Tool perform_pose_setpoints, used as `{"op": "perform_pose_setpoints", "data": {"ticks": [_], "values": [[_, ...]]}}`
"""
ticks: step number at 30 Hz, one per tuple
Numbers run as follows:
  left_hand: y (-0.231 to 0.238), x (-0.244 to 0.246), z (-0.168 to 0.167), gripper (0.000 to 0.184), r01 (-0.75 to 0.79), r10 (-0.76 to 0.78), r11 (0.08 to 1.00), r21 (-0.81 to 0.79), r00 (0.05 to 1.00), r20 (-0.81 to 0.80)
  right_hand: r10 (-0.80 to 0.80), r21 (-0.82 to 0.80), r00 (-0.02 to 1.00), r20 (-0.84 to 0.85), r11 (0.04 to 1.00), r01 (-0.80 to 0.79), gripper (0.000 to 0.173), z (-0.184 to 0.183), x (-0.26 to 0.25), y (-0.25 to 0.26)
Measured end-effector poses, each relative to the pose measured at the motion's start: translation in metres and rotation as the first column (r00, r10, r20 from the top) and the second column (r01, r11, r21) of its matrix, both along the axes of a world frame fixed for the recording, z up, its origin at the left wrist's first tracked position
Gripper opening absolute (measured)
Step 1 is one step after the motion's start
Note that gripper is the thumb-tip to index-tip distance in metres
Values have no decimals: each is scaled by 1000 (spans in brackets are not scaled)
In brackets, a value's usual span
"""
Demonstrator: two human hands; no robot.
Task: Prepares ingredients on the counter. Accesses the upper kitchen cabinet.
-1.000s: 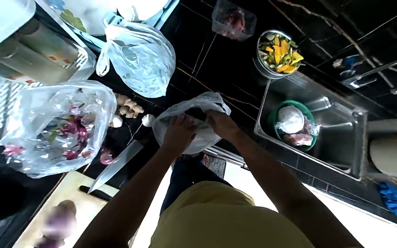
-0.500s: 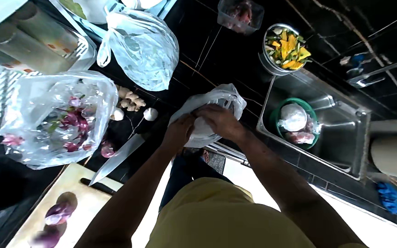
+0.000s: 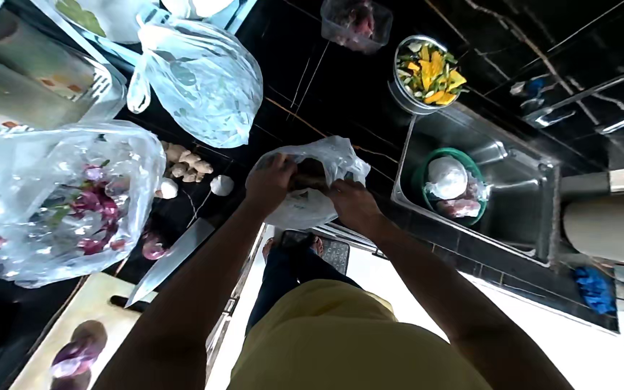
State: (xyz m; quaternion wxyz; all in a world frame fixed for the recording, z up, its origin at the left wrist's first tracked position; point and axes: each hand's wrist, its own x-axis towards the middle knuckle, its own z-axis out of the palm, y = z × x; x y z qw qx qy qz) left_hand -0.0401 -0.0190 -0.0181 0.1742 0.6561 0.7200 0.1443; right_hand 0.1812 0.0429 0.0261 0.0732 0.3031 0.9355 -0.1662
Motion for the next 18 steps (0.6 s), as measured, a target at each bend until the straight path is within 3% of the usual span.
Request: {"op": "perform_pose_setpoints", "data": {"ticks": [2,4,6,8,12,15,18], "values": [[4,0,3,27,45,-45,999,-7,999,-3,-5,63,935,-354,998,29,23,-12,-9,-1],[3,2,2,23,92,-91,993,68,996,-19,-46,62,906,-421,995,80,25,-18,-24,1],[0,3,-4,17,134,-128,969,208,991,-41,-80,73,939,-335,991,111,30,-25,-37,7],[-3,4,-7,22,125,-114,963,238,992,-56,-89,79,968,-234,991,110,35,-33,-45,14],[-4,-3,1,68,-49,37,992,-121,994,-100,-126,76,983,-133,988,137,25,-38,-44,18],[1,-17,-4,89,-92,73,978,-188,991,-109,-226,75,972,-62,970,230,34,-36,-40,19],[9,-21,-2,98,-58,39,979,-196,995,-97,-305,29,951,55,952,304,40,-27,-46,26]]}}
